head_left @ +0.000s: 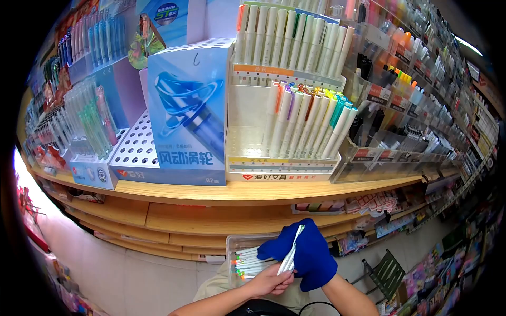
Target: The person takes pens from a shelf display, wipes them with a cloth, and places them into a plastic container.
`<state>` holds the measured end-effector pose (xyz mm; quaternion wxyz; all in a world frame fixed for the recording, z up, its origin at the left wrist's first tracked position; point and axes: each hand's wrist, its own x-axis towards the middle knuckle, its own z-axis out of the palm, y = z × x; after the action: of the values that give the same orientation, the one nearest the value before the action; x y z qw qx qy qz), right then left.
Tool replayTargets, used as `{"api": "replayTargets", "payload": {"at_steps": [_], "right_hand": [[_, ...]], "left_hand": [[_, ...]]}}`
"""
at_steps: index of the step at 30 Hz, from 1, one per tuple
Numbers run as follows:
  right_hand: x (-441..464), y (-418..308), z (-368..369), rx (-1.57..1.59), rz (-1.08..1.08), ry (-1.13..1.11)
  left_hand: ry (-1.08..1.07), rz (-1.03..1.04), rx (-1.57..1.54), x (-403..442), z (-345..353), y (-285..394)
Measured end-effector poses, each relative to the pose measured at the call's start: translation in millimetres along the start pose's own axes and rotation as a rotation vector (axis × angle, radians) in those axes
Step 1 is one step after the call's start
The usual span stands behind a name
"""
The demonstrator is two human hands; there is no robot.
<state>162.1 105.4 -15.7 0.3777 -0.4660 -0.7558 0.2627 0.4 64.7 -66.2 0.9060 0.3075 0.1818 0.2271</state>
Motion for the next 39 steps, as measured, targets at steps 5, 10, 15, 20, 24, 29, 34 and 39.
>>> {"api": "replayTargets", "payload": {"at_steps": [5, 10, 15, 20, 24, 29, 34, 39], "right_hand": [[-7.1, 2.8, 5.8, 0.029, 0.059, 0.043], [-18.4, 6.9, 14.6, 0.048, 0.095, 0.044], [-22.6, 8.0, 22.1, 0.064, 0.119, 0.058], [-19.8, 7.0, 19.2, -0.006, 0.081, 0.064], [-16.3, 6.0, 11.5, -0.127, 0.031, 0.055], [-15.0, -1.8, -3.7, -0.341, -0.064, 0.024], [6.6, 4.3, -34.4, -0.549, -0.078, -0.013], [-10.9, -9.0, -26.4, -0.466, -0.108, -0.012]], "left_hand": [[-0.045, -0.002, -0.032, 4.3, -11.0, -9.0], [0.074, 0.078, -0.003, 6.3, -3.0, -11.1], [0.297, 0.316, 0.549, 13.8, -7.6, -30.2], [0.371, 0.41, 0.859, 14.9, -4.7, -39.6], [0.024, 0.024, 0.028, 7.0, 4.2, -16.1], [-0.16, 0.001, -0.136, 7.1, 1.8, -3.8], [-0.209, -0.017, -0.187, 2.8, -2.3, -2.0], [-0.192, -0.004, -0.175, 1.8, -5.8, 1.4]]}}
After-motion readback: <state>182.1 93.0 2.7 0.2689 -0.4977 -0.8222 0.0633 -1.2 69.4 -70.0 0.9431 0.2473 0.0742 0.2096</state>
